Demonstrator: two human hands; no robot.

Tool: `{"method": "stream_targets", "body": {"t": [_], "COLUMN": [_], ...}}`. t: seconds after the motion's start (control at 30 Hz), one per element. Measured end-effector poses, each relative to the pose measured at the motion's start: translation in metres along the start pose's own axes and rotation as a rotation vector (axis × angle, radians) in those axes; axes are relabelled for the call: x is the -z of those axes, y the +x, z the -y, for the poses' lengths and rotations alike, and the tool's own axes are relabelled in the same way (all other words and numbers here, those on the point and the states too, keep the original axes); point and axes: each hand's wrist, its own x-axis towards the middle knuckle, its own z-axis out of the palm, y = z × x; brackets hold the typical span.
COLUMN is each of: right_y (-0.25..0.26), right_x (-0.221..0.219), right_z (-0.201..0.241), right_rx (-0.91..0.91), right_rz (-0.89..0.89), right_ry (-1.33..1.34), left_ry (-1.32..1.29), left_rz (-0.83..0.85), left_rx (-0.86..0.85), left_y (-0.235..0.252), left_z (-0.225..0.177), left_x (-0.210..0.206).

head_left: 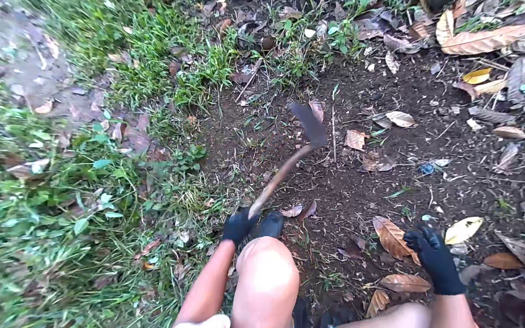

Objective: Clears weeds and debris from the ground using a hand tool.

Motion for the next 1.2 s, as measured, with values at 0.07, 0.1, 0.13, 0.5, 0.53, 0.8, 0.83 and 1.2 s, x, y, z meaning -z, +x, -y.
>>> {"method": "stream_targets", "body": {"t": [0.07,0.1,0.13,0.5,0.53,0.8,0.83,1.2], "right_y": [0.003,0.003,0.001,-0.004,-0.001,0.002,0.001,0.021], "right_x": [-0.001,0.002,0.005,0.014,0.011,0.009,0.011,-0.055], "right_z": [-0.001,-0.003,-0.005,0.006,0.010,0.009,0.009,0.044], "right_rx": [-0.016,-0.016,-0.012,0.064,0.068,0.063,0.072,0.162], "right_rz": [0.034,0.043,0.046,0.043,0.063,0.079,0.080,0.135], "right_ry": [-0.044,-0.041,-0.021,0.055,0.041,0.069,0.070,0.061], "left_ry": [0.132,0.137,0.087,-0.199,-0.104,-0.039,-0.163,-0.259], "left_rz": [-0.060,-0.082,-0.073,-0.046,-0.013,-0.003,-0.011,-0.170], "left_rx": [-0.126,-0.123,-0.052,0.278,0.157,0.193,0.287,0.169], "left_y": [0.045,0.054,0.051,-0.109,-0.094,-0.044,-0.071,-0.182], "left_z": [-0.014,-0.006,0.013,0.075,0.045,0.076,0.096,0.071], "left_x": [0.012,0.007,-0.006,-0.083,-0.063,-0.077,-0.097,-0.008]}}
